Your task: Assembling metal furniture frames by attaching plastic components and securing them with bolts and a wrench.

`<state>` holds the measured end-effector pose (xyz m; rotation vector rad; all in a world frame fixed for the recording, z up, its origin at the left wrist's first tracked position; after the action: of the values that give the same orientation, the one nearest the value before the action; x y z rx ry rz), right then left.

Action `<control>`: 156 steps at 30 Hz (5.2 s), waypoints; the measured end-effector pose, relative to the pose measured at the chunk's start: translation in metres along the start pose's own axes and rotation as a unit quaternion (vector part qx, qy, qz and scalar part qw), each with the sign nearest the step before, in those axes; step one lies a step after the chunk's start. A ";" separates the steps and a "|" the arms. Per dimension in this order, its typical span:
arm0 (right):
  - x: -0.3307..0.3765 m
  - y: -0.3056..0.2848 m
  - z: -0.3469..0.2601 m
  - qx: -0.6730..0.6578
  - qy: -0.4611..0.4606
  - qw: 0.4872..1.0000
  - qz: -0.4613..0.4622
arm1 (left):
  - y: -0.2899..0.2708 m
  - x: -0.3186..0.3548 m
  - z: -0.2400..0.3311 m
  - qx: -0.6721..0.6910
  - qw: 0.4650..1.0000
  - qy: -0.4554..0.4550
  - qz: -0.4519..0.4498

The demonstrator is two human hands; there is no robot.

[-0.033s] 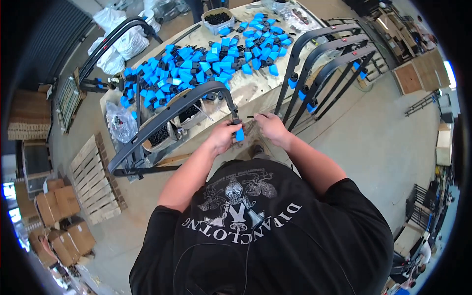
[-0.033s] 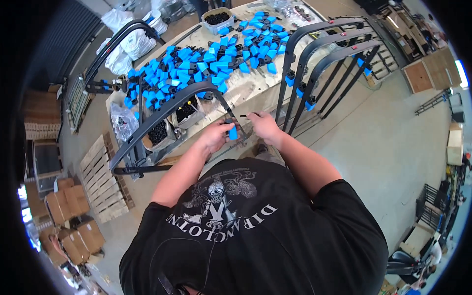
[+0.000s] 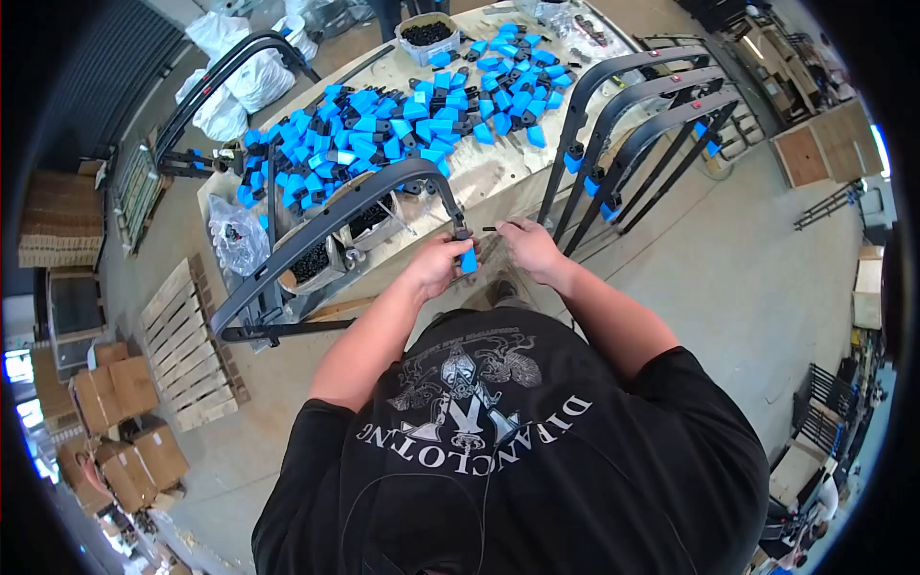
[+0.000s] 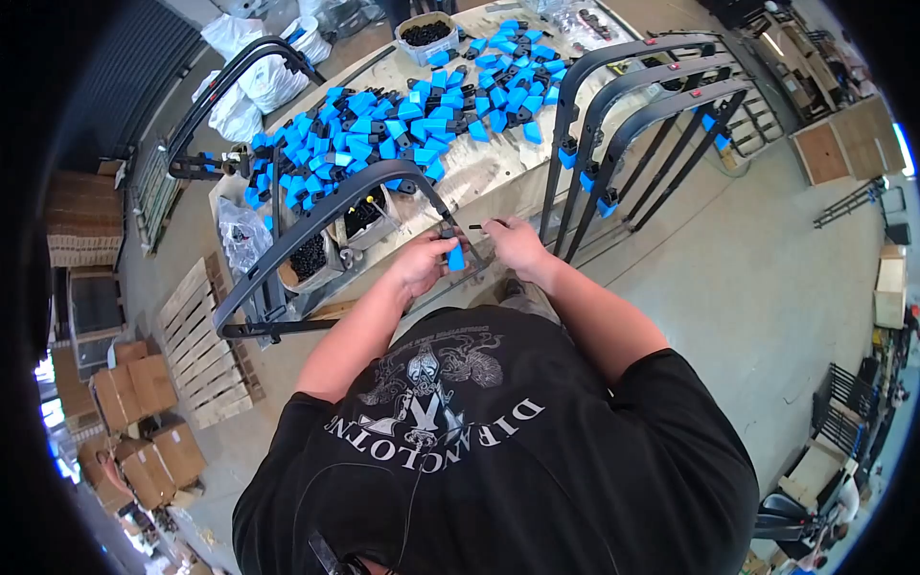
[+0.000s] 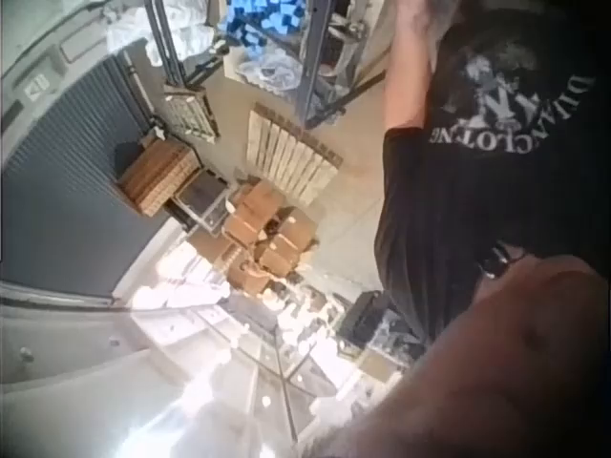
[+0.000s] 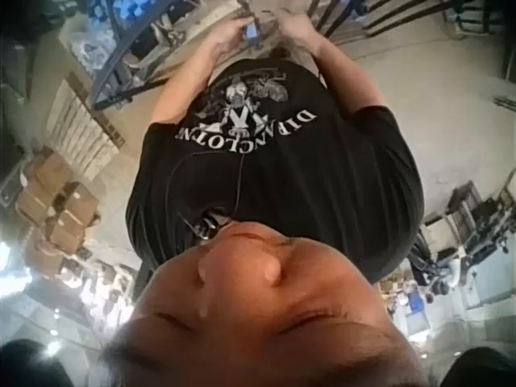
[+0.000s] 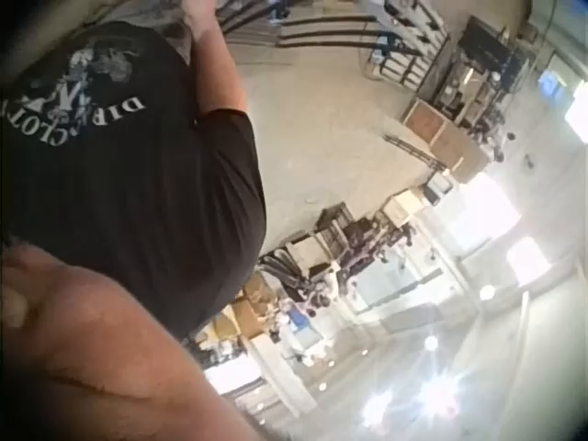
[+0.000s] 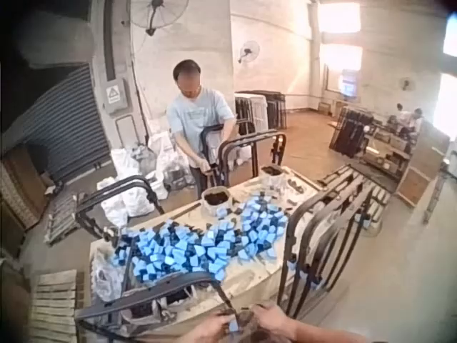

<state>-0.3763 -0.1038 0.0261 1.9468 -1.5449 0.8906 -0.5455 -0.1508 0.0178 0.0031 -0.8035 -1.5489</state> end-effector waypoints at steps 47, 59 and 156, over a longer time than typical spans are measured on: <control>-0.066 0.054 -0.072 0.178 -0.086 0.957 -0.212 | -0.002 -0.031 0.005 0.094 0.985 0.079 0.118; -0.061 0.073 -0.032 0.052 0.192 0.915 -0.350 | -0.020 -0.015 -0.004 0.080 0.983 0.048 0.158; 0.001 0.103 -0.112 0.532 -0.370 0.754 -0.104 | -0.043 -0.007 0.001 0.048 0.960 0.042 0.272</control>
<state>-0.4967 -0.0473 0.0989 3.5669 -1.1360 1.0818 -0.5824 -0.1471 -0.0056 -0.0761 -0.7349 -0.9824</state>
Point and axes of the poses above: each hand's wrist, its own x-axis away from the middle knuckle, its own y-axis out of the palm, z = x × y, the point moved 10 cm from there along -x, towards the middle knuckle, and after that the axes turned 14 degrees about y, right-handed, at the moved point
